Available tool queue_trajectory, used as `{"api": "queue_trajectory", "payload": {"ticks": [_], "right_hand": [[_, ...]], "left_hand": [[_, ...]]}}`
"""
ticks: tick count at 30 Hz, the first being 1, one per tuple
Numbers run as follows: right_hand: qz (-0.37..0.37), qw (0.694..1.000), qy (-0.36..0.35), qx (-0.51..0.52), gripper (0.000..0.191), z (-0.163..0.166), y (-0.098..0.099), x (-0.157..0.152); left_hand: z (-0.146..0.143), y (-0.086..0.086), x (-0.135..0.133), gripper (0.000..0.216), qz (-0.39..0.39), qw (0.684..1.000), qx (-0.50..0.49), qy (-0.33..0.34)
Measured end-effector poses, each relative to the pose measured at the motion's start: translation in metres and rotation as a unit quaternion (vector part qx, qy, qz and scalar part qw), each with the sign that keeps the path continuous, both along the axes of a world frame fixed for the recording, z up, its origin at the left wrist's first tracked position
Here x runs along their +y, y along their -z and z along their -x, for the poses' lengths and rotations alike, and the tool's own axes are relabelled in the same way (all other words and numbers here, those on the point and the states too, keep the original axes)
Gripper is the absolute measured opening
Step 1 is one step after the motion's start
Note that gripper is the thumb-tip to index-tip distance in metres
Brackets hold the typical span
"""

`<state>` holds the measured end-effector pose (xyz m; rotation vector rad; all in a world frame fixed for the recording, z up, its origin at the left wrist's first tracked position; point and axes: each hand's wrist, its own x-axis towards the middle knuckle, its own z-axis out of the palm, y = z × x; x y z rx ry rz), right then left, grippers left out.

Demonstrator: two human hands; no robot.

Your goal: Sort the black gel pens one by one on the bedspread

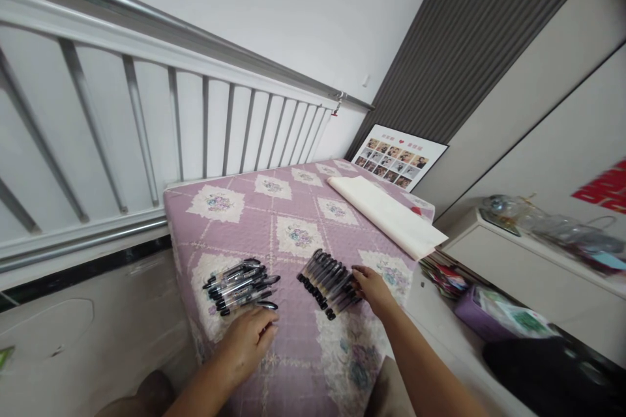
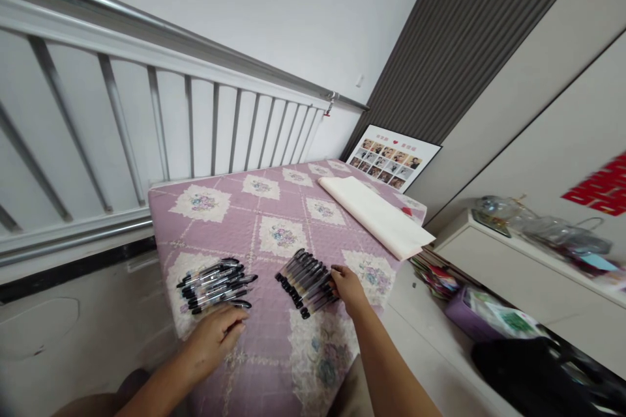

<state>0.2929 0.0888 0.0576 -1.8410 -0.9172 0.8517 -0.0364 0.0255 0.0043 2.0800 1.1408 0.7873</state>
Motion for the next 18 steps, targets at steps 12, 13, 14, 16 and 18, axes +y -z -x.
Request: {"api": "queue_trajectory", "payload": {"ticks": [12, 13, 14, 16, 18], "right_hand": [[0.004, 0.991, -0.014, -0.136, 0.03, -0.009, 0.01, 0.01], [-0.005, 0.988, -0.012, -0.152, 0.033, -0.012, 0.009, 0.007], [-0.014, 0.986, -0.009, -0.168, 0.035, -0.014, 0.009, 0.003], [-0.032, 0.98, -0.002, -0.196, 0.036, -0.018, 0.007, -0.009], [-0.044, 0.975, 0.004, -0.216, 0.035, -0.021, 0.007, -0.025]], "left_hand": [[0.002, 0.001, 0.002, 0.023, -0.011, 1.0, -0.011, -0.004], [0.003, 0.0, 0.002, 0.023, -0.013, 1.0, -0.017, -0.007], [0.005, 0.0, 0.003, 0.023, -0.015, 1.0, -0.025, -0.011], [0.01, -0.002, 0.006, 0.024, -0.019, 0.999, -0.042, -0.024], [0.019, -0.004, 0.01, 0.023, -0.026, 0.997, -0.057, -0.053]]}}
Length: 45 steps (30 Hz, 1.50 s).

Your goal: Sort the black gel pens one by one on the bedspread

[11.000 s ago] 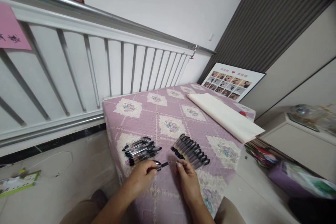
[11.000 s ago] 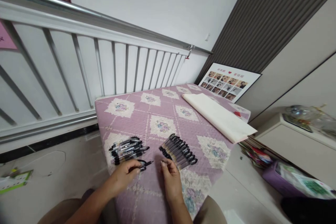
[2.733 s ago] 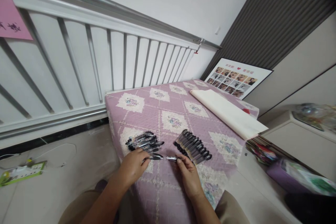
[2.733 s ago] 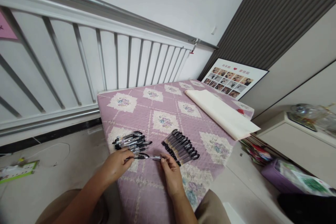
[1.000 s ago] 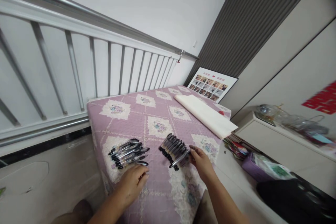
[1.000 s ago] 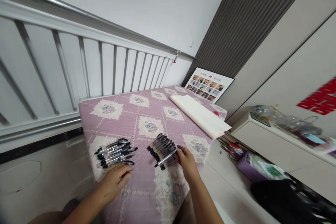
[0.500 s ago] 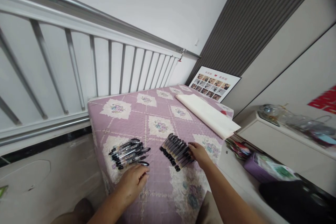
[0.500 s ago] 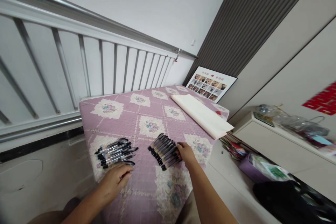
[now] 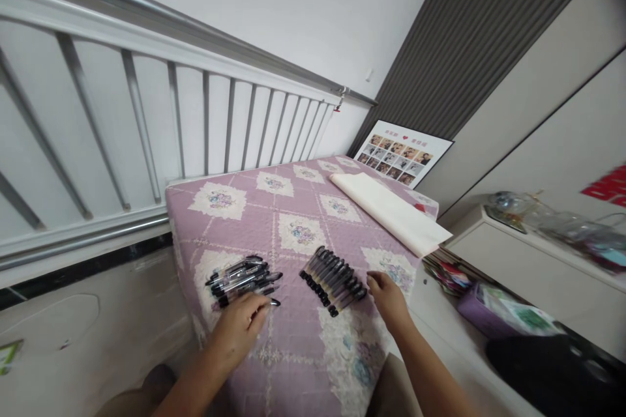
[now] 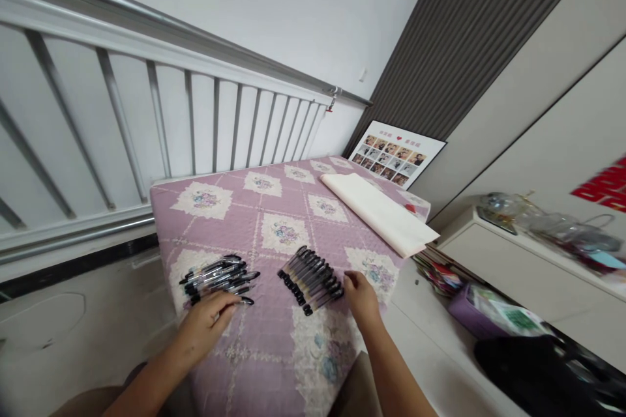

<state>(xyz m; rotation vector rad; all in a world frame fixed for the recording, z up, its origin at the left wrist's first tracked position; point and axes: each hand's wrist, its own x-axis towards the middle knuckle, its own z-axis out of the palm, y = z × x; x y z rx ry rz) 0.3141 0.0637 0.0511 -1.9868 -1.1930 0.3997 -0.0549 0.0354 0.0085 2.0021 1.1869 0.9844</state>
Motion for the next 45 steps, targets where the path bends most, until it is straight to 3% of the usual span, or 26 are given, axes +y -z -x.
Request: {"api": "queue_trajectory", "payload": {"ticks": [4, 7, 13, 18, 23, 29, 38, 45], "right_hand": [[-0.015, 1.0, -0.016, -0.013, 0.035, 0.015, 0.003, -0.033], [-0.033, 0.993, -0.105, -0.03, 0.03, 0.057, 0.006, -0.051], [-0.071, 0.938, -0.326, -0.087, 0.016, 0.166, 0.015, -0.049], [-0.096, 0.929, -0.336, -0.123, 0.02, 0.208, 0.031, -0.031], [-0.072, 0.919, -0.337, -0.194, 0.024, 0.208, 0.044, -0.035], [-0.082, 0.912, -0.345, -0.205, 0.024, 0.185, 0.047, -0.049], [-0.104, 0.924, -0.32, -0.18, 0.028, 0.179, 0.048, -0.056], [-0.101, 0.925, -0.327, -0.164, 0.026, 0.18, 0.043, -0.056]], "left_hand": [[0.019, -0.001, 0.01, 0.021, -0.017, 0.995, -0.011, -0.094], [0.029, 0.001, 0.016, 0.021, -0.041, 0.99, 0.006, -0.137], [0.028, 0.007, 0.019, 0.02, -0.099, 0.978, 0.126, -0.137], [0.024, 0.002, 0.012, 0.019, -0.091, 0.958, 0.24, -0.128], [0.021, -0.012, 0.006, 0.016, -0.038, 0.951, 0.287, -0.113], [0.013, -0.017, 0.003, 0.015, 0.023, 0.937, 0.329, -0.117], [0.005, -0.014, -0.007, 0.014, 0.006, 0.932, 0.33, -0.149], [-0.009, -0.001, -0.023, 0.011, -0.002, 0.941, 0.294, -0.166]]}}
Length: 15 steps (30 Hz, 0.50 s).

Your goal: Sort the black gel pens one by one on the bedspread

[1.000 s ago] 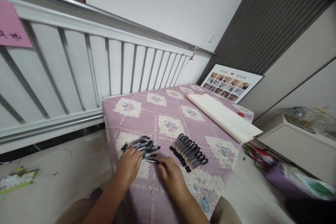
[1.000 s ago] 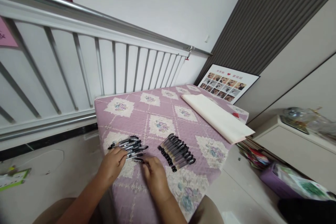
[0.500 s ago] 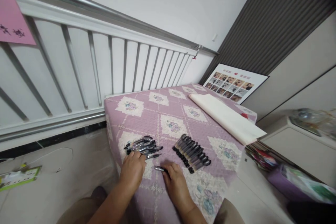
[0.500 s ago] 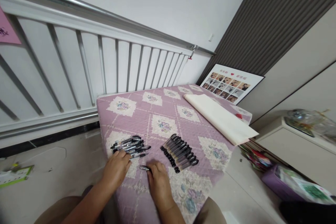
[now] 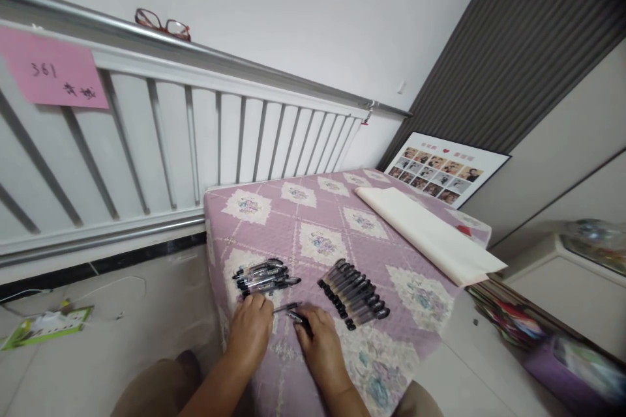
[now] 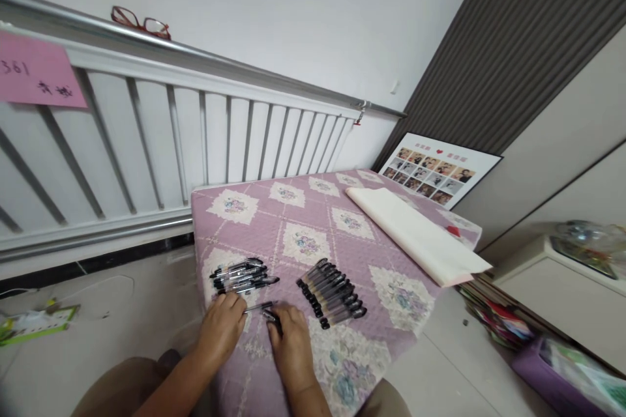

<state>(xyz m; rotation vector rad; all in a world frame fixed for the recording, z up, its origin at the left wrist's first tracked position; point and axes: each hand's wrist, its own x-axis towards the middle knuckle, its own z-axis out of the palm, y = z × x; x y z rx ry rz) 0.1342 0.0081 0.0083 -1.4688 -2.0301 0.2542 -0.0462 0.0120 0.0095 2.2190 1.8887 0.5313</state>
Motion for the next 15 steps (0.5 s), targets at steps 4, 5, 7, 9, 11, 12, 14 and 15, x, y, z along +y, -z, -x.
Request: {"api": "queue_trajectory", "payload": {"ticks": [4, 5, 7, 9, 11, 12, 14, 15], "right_hand": [[-0.001, 1.0, -0.012, 0.0, 0.021, -0.001, -0.001, 0.0], [-0.002, 1.0, -0.016, -0.001, 0.021, -0.001, -0.002, 0.0], [-0.004, 1.0, -0.024, -0.002, 0.021, -0.001, -0.002, 0.0], [-0.006, 1.0, -0.025, 0.0, 0.021, -0.001, -0.003, 0.0], [-0.007, 1.0, -0.026, 0.003, 0.021, -0.002, -0.004, -0.001], [-0.008, 1.0, -0.027, 0.005, 0.021, -0.003, -0.004, -0.001], [-0.013, 0.999, -0.031, 0.01, 0.021, -0.004, -0.004, -0.001], [-0.017, 0.999, -0.033, 0.013, 0.02, -0.004, -0.004, -0.001]], "left_hand": [[-0.007, 0.009, -0.01, 0.012, 0.0, 0.998, -0.048, -0.031], [-0.009, 0.01, -0.012, 0.013, -0.002, 0.998, -0.056, -0.04], [-0.013, 0.01, -0.016, 0.017, -0.001, 0.996, -0.064, -0.06], [-0.017, 0.008, -0.02, 0.024, 0.004, 0.996, -0.056, -0.074], [-0.022, 0.005, -0.022, 0.025, 0.013, 0.996, -0.04, -0.084], [-0.024, 0.003, -0.023, 0.024, 0.018, 0.996, -0.032, -0.087], [-0.027, 0.0, -0.023, 0.02, 0.027, 0.995, -0.021, -0.094], [-0.029, -0.001, -0.023, 0.02, 0.029, 0.994, -0.019, -0.1]]}}
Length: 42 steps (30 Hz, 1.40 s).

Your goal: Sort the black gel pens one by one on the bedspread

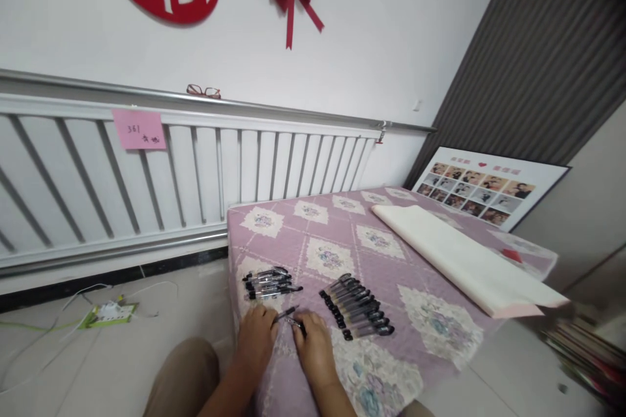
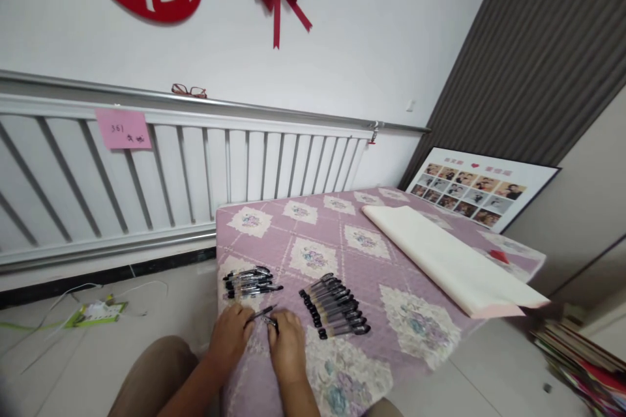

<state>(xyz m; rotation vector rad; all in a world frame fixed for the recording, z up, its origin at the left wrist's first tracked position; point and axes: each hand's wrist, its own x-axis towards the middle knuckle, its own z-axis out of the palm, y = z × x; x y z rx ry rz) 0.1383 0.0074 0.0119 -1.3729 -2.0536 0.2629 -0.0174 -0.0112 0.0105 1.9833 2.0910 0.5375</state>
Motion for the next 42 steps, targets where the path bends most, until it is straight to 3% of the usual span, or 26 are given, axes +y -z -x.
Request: {"api": "queue_trajectory", "payload": {"ticks": [9, 21, 30, 37, 42], "right_hand": [[-0.044, 0.998, 0.002, 0.048, 0.017, -0.005, 0.009, 0.004], [-0.064, 0.995, 0.003, 0.071, 0.02, -0.007, 0.012, 0.007], [-0.061, 0.996, -0.003, 0.064, 0.021, -0.007, 0.016, 0.009], [-0.072, 0.997, -0.017, -0.031, 0.02, 0.003, 0.01, 0.013], [-0.09, 0.99, -0.053, -0.097, 0.018, 0.027, 0.0, 0.026]], "left_hand": [[-0.01, 0.006, -0.003, 0.018, -0.059, 0.995, -0.026, -0.076], [-0.009, 0.01, 0.003, 0.016, -0.058, 0.99, -0.042, -0.123], [-0.004, 0.014, -0.001, 0.034, -0.086, 0.978, -0.134, -0.136], [0.0, 0.022, 0.0, 0.039, -0.131, 0.948, -0.255, -0.138], [0.001, 0.02, -0.002, 0.04, -0.141, 0.944, -0.26, -0.145]]}}
